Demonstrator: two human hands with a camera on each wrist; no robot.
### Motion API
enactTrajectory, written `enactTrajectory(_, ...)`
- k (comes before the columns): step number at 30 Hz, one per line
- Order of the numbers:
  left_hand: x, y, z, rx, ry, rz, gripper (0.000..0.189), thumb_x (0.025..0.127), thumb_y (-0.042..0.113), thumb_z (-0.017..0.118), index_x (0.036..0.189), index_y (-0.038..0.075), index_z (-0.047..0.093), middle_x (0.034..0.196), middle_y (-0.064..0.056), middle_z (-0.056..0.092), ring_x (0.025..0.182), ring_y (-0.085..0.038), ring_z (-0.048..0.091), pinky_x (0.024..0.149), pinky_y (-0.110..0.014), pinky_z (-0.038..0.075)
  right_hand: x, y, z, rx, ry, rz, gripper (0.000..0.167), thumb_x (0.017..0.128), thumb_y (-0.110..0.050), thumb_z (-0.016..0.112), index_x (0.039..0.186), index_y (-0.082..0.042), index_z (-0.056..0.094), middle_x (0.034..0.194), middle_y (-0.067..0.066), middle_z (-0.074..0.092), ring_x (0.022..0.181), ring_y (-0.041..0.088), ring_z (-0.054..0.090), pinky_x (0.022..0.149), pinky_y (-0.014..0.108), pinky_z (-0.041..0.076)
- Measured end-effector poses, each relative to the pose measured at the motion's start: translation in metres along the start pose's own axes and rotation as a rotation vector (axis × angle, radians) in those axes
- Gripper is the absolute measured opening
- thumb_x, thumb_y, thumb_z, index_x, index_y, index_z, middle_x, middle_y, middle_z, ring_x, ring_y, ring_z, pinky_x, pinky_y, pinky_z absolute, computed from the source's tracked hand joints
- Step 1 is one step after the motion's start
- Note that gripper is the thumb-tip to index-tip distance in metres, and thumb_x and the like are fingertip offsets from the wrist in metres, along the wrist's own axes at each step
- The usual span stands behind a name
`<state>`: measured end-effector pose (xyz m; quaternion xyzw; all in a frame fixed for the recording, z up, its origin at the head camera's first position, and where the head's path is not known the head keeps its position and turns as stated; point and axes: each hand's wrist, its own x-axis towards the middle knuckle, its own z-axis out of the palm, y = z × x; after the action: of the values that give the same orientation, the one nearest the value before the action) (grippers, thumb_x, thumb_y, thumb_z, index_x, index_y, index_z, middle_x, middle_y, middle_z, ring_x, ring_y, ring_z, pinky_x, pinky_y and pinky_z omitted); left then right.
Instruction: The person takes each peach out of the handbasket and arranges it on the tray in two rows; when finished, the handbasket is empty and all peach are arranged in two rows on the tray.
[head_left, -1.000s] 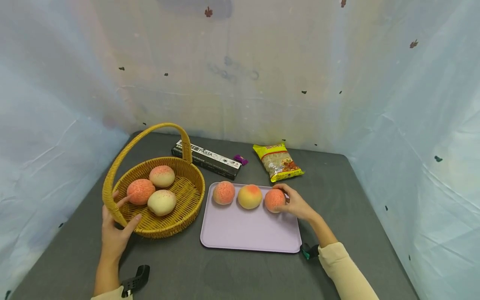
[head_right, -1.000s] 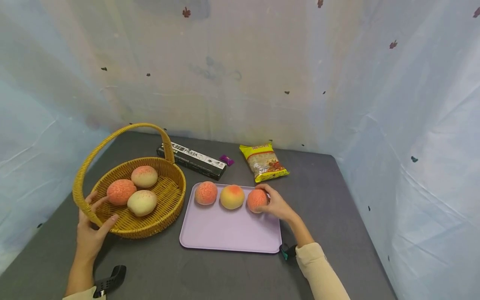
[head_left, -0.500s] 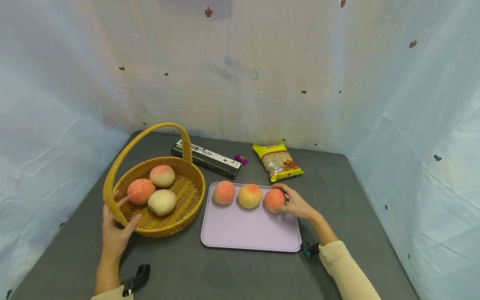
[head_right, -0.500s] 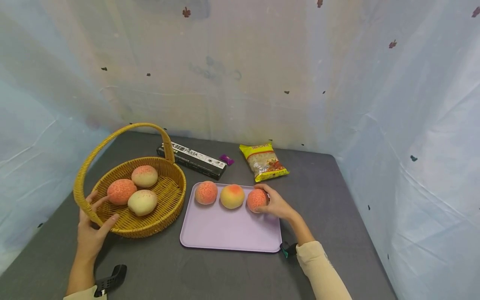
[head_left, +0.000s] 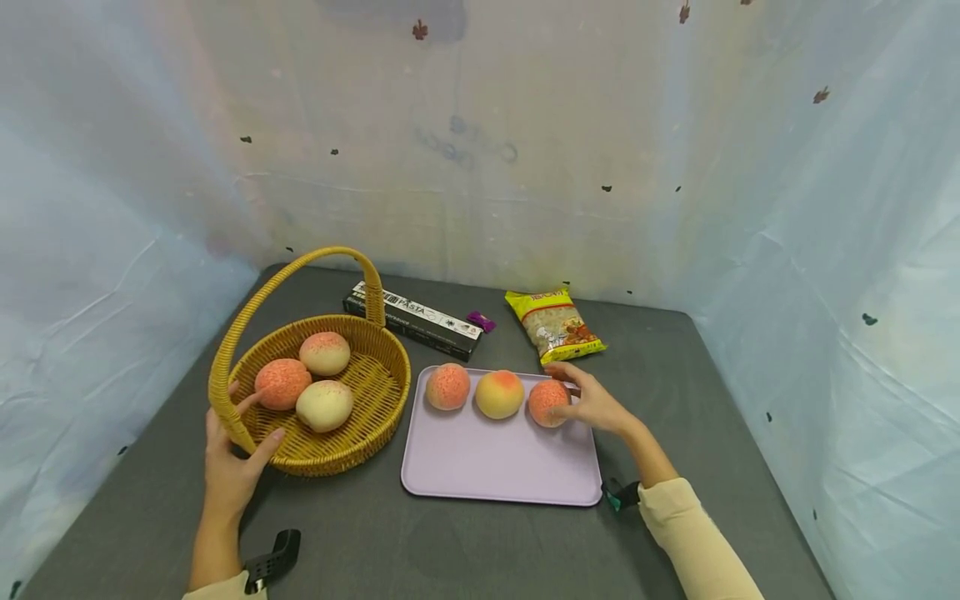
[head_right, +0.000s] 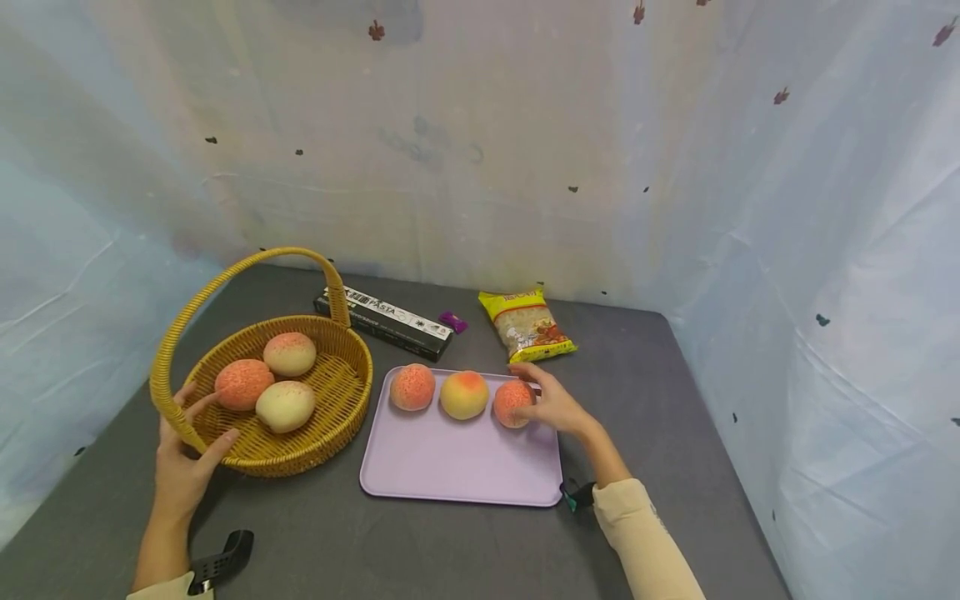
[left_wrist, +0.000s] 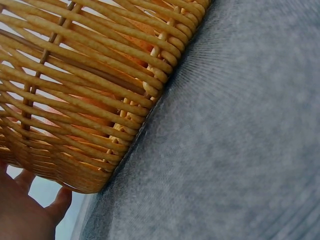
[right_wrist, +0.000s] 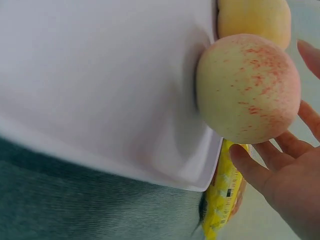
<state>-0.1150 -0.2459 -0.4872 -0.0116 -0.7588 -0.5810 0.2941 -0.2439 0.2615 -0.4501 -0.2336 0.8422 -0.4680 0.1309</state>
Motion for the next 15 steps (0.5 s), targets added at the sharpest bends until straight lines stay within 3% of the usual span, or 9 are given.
enactTrajectory(8,-0.001,0.001,0.000,-0.001,0.009,0.010,0.058,0.077,-0.016,0.069,0.133,-0.010,0.055,0.155,-0.023,0.028,0.144,-0.027,0.022,0.110,-0.035,0.016,0.009,-0.014,-0.005,-0.001,0.022,-0.074,0.071,0.085,0.003,0.074,0.146,0.009,0.039,0.147,0.031,0.041,0.134,0.052,0.039,0.108,0.063,0.028)
enactTrajectory(15,-0.002,0.002,0.001,-0.033,0.006,0.043,0.056,0.077,-0.016,0.068,0.132,-0.009,0.057,0.153,-0.026,0.028,0.143,-0.031,0.022,0.114,-0.043,0.012,0.027,-0.036,-0.004,-0.009,0.021,-0.088,0.071,0.087,-0.004,0.075,0.148,0.001,0.041,0.147,0.019,0.047,0.135,0.041,0.043,0.108,0.063,0.029)
